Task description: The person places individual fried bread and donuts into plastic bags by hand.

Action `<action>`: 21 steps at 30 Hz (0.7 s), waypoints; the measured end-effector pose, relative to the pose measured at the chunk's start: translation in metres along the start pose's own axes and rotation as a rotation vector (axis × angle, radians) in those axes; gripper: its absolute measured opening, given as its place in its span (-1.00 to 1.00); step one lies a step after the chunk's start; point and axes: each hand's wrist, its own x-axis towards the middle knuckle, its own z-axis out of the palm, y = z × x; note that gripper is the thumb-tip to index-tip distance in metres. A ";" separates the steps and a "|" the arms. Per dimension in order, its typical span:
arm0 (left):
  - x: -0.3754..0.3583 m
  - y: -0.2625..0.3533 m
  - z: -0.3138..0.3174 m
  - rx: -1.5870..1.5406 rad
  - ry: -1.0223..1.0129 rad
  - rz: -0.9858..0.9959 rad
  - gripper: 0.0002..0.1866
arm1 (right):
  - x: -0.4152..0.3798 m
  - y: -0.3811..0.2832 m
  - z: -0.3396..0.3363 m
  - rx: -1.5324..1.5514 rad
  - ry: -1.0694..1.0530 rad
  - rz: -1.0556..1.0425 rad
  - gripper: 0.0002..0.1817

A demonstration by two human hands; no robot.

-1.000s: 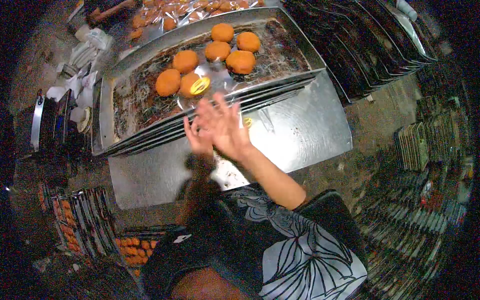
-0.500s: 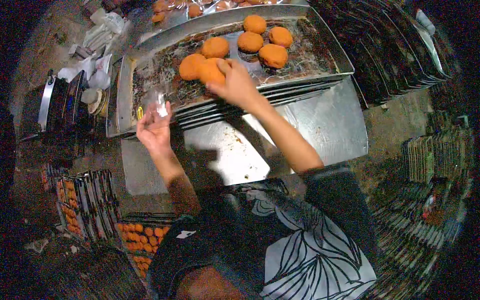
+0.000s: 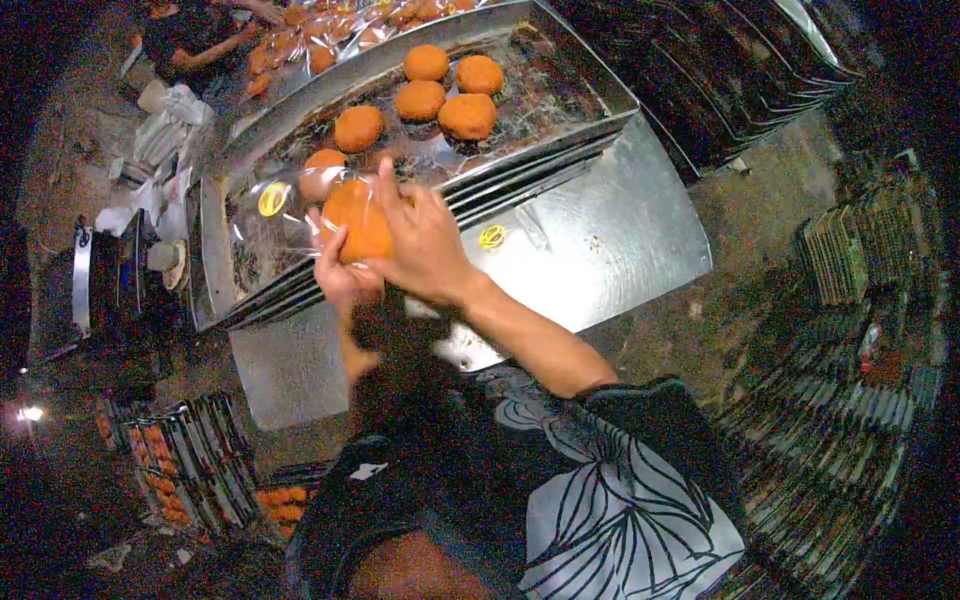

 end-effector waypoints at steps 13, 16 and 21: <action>-0.032 -0.048 0.014 0.234 -0.069 -0.384 -0.55 | -0.020 0.058 -0.013 0.338 -0.176 0.423 -0.54; -0.039 -0.089 -0.008 0.835 -0.435 -0.647 -0.59 | 0.061 0.079 -0.057 0.210 0.007 0.461 -0.72; -0.051 -0.225 -0.132 1.690 -0.886 0.164 -0.59 | 0.110 0.095 -0.014 -0.087 0.326 -0.092 -0.55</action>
